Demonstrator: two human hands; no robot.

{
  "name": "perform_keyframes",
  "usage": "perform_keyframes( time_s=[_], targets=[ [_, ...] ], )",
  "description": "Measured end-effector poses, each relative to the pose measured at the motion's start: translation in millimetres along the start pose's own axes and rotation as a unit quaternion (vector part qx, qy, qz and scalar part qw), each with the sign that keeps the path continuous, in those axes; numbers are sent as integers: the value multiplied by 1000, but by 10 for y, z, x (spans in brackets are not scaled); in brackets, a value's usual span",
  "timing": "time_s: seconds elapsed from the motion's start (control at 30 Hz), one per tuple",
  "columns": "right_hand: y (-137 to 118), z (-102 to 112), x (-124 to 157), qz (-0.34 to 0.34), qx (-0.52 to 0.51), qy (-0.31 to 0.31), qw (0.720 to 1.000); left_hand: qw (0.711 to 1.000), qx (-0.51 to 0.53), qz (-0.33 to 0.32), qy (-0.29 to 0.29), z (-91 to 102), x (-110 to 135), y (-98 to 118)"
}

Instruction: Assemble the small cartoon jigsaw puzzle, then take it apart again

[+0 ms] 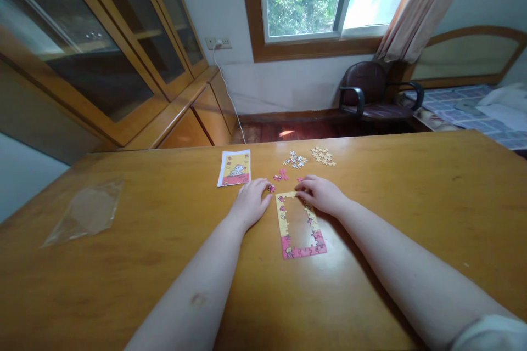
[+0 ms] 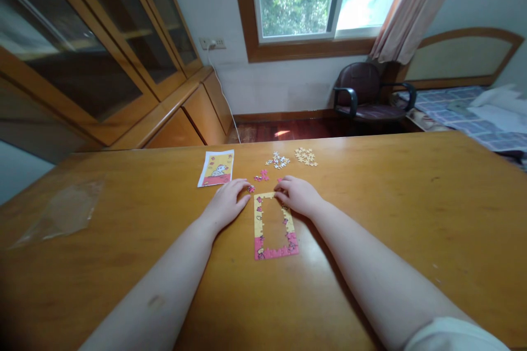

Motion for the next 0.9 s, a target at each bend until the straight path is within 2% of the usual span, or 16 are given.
perform_keyframes(
  time_s=[0.2, 0.4, 0.9],
  targets=[
    [-24, 29, -16, -1, -5, -1, 1000, 1000, -16, 8, 19, -69, -44, -31],
    [-21, 11, -44, -7, -3, -6, 1000, 997, 23, 42, 54, -108, -132, -81],
    [-19, 5, -57, -8, 0, 0, 1000, 996, 26, 43, 68, -133, -161, -69]
  ],
)
Point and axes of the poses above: each hand's wrist, its own x-axis away from the middle knuckle, its own z-axis out of the back of the hand, y = z × x, the point moved 1 cm from there along -x, towards the middle knuckle, and after that the axes turned 2 degrees about z, right-handed, at the moved point
